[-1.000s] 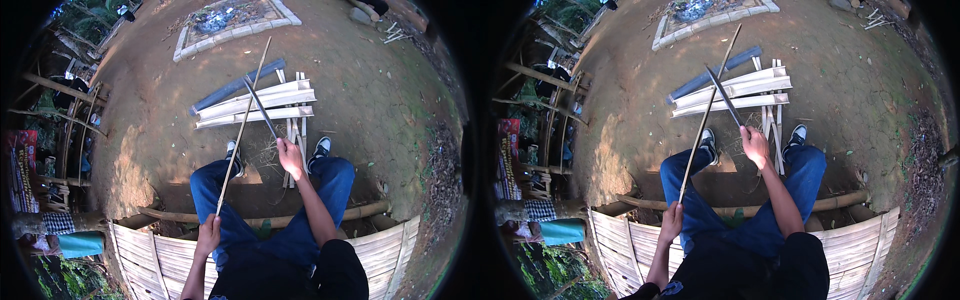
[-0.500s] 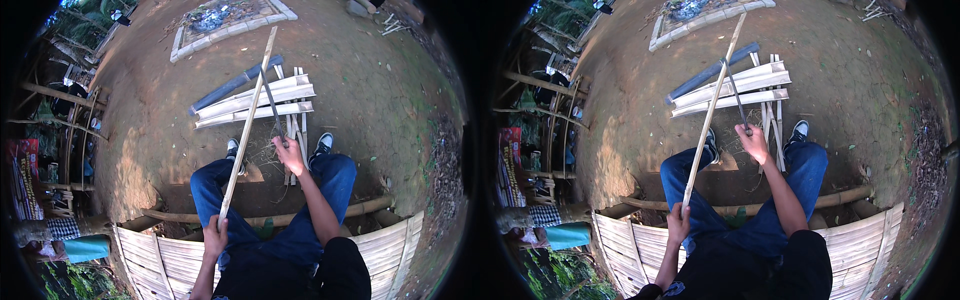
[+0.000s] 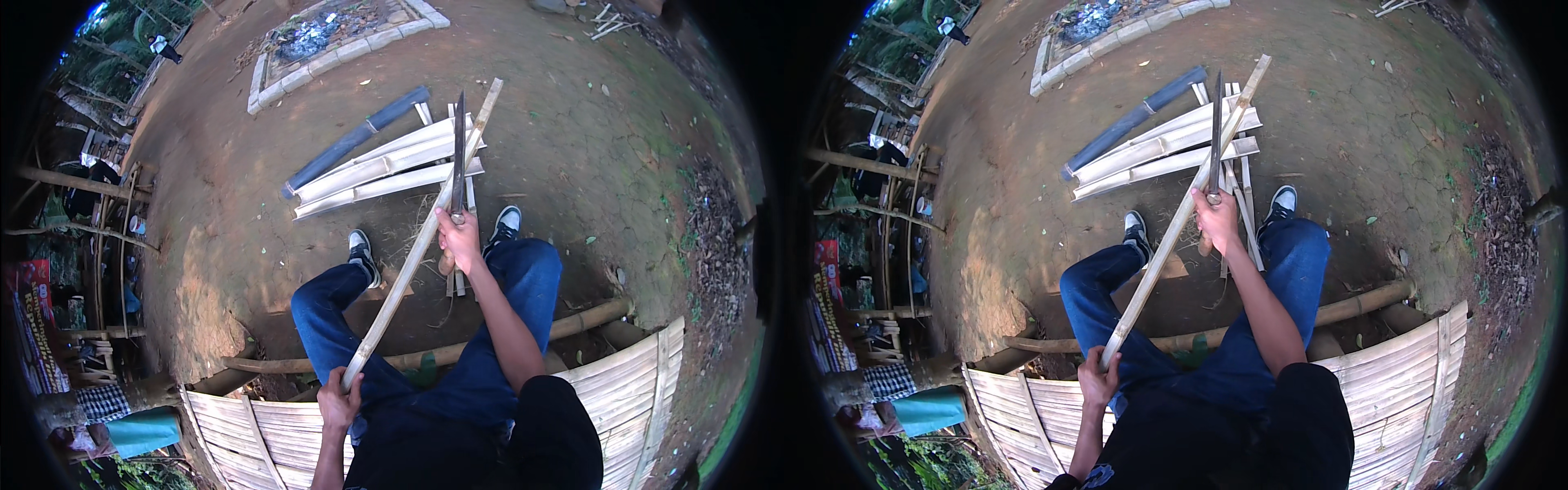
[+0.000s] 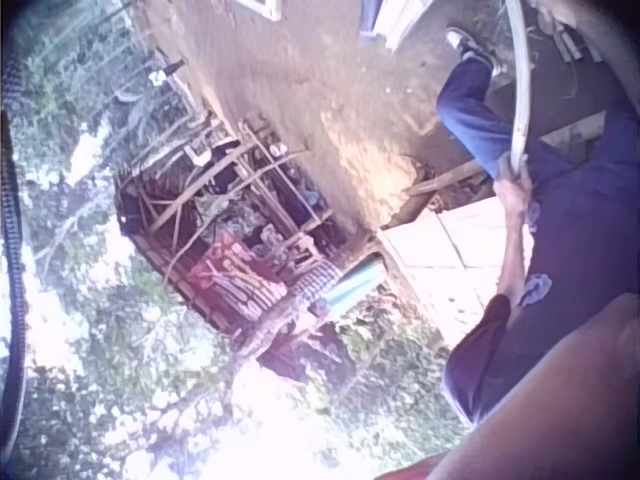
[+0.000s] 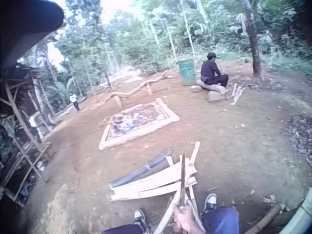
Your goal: The person uses a large blade to shave and smooth thin strips of bamboo, holding the strip with one hand and running the blade along its length.
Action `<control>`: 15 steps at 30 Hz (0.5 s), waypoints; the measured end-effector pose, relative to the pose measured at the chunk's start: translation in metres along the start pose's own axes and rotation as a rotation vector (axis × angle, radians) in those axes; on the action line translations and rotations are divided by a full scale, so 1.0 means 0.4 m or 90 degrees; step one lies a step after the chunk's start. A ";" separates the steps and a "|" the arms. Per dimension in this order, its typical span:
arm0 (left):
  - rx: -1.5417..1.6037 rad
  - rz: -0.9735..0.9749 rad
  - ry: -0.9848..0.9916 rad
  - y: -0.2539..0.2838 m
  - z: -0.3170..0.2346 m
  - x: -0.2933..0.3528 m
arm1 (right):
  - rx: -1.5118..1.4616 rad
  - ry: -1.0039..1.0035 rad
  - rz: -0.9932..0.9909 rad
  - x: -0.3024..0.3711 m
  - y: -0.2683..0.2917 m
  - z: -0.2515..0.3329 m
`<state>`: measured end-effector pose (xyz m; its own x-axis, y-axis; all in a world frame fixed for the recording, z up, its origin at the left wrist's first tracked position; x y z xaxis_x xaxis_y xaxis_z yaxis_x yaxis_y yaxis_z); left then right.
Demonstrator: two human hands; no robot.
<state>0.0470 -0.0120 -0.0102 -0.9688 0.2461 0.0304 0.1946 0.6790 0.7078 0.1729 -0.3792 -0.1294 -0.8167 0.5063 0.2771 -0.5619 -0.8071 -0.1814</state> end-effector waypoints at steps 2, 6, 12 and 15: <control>0.006 -0.007 0.007 -0.004 0.004 0.002 | -0.044 -0.004 -0.019 -0.003 0.007 -0.018; 0.013 -0.030 0.002 -0.012 0.004 0.004 | -0.033 -0.003 -0.035 0.002 0.007 -0.001; 0.036 -0.044 0.019 -0.031 0.026 0.011 | -0.081 -0.015 -0.056 0.006 0.012 0.014; 0.041 -0.071 0.023 -0.028 0.016 -0.006 | -0.127 -0.028 -0.041 0.003 0.017 0.008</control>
<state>0.0481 -0.0157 -0.0225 -0.9897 0.1418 -0.0199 0.0933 0.7439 0.6617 0.1687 -0.3851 -0.1274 -0.7737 0.5378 0.3348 -0.6317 -0.6951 -0.3431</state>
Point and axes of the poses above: each hand's wrist, its own x-axis away from the middle knuckle, its own y-axis out of the back of the hand, z = x × y, the point moved 8 cm from there along -x, towards the middle knuckle, and after that the axes turned 14 degrees about x, right-handed, at the moved point
